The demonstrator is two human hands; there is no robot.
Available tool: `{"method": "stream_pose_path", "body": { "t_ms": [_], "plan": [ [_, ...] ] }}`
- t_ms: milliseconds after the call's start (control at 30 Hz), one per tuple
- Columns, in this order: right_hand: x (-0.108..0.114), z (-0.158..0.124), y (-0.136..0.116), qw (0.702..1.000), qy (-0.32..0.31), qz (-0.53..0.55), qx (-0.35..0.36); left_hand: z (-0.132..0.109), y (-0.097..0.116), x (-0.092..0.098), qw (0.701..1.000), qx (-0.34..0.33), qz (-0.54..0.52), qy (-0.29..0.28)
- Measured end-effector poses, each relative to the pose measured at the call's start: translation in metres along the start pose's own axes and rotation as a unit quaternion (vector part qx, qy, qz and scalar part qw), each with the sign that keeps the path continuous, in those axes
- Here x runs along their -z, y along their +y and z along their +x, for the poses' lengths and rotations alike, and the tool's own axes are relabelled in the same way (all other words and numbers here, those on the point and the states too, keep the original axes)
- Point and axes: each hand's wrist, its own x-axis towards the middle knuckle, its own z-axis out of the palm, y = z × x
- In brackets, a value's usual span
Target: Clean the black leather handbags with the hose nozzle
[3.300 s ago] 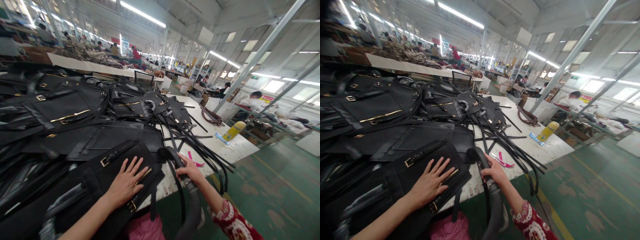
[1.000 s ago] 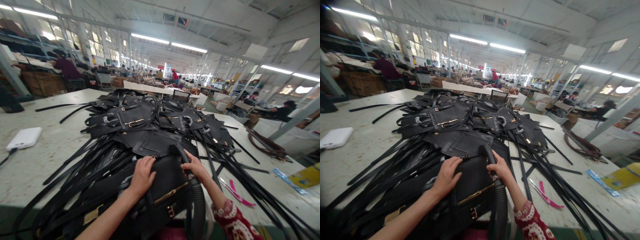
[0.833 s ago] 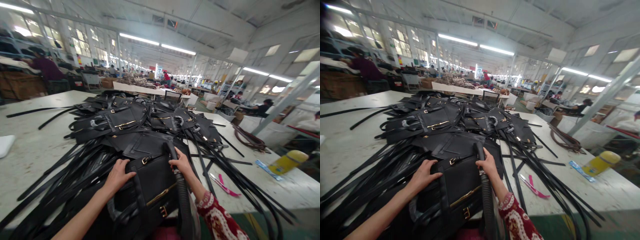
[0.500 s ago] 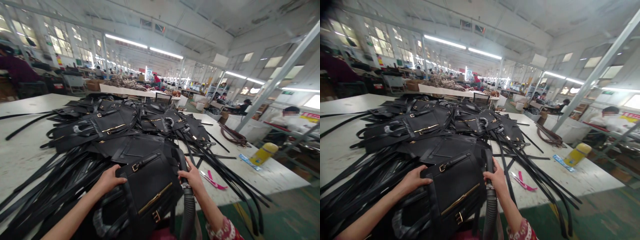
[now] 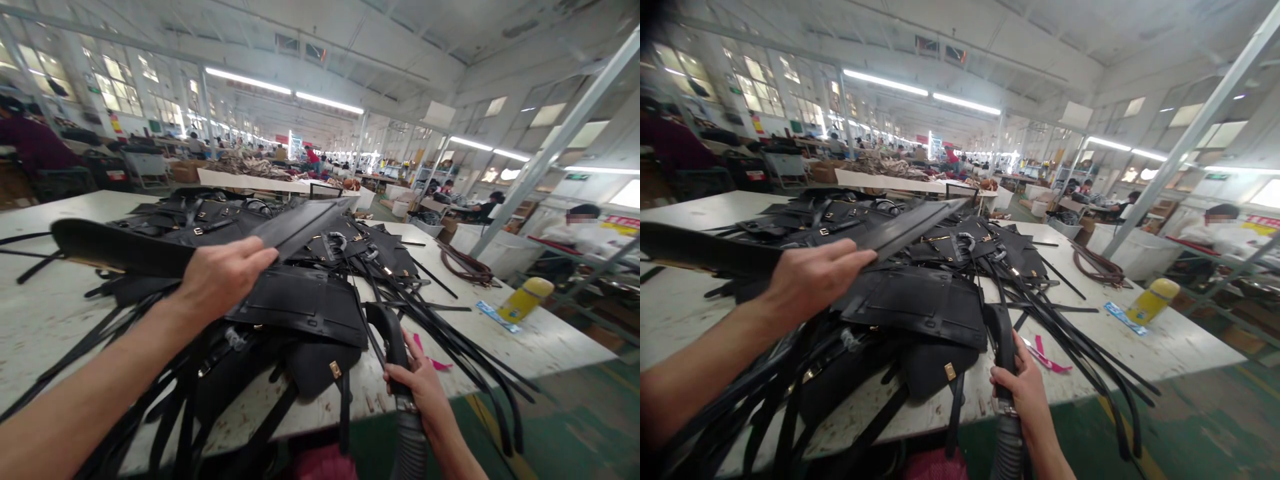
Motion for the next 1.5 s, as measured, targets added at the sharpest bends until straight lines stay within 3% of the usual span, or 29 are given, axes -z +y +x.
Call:
{"method": "stream_pose_path", "body": {
  "t_ms": [67, 167, 233, 333, 567, 800, 1133, 1300, 1500],
  "plan": [
    [0.003, -0.008, 0.003, 1.000, 0.005, 0.002, -0.006, -0.029, 0.015, -0.037, 0.994, -0.084, -0.026, -0.065],
    [0.007, -0.022, 0.007, 1.000, 0.009, -0.008, -0.016, -0.094, 0.044, -0.097, 0.979, -0.148, -0.069, -0.121],
    [0.011, -0.029, 0.007, 1.000, 0.008, -0.021, -0.021, -0.136, 0.062, -0.127, 0.979, -0.142, -0.080, -0.122],
    [0.017, -0.035, 0.002, 0.999, -0.001, -0.043, -0.031, -0.174, 0.081, -0.148, 0.987, -0.110, -0.072, -0.096],
    [0.015, -0.031, -0.003, 0.990, -0.100, -0.084, -0.055, -0.181, 0.086, -0.150, 0.989, -0.090, -0.090, -0.078],
    [-0.001, 0.019, 0.030, 0.972, -0.194, -0.033, -0.127, -0.185, 0.086, -0.157, 0.990, -0.069, -0.106, -0.059],
    [-0.023, 0.086, 0.012, 0.988, -0.130, -0.016, -0.075, -0.183, 0.088, -0.155, 0.991, -0.051, -0.104, -0.062],
    [0.002, 0.075, 0.003, 0.995, -0.094, -0.009, -0.033, -0.189, 0.086, -0.158, 0.993, -0.053, -0.090, -0.057],
    [0.032, 0.040, 0.000, 0.983, -0.157, -0.028, -0.087, -0.189, 0.086, -0.160, 0.992, -0.053, -0.097, -0.064]
  ]
}}
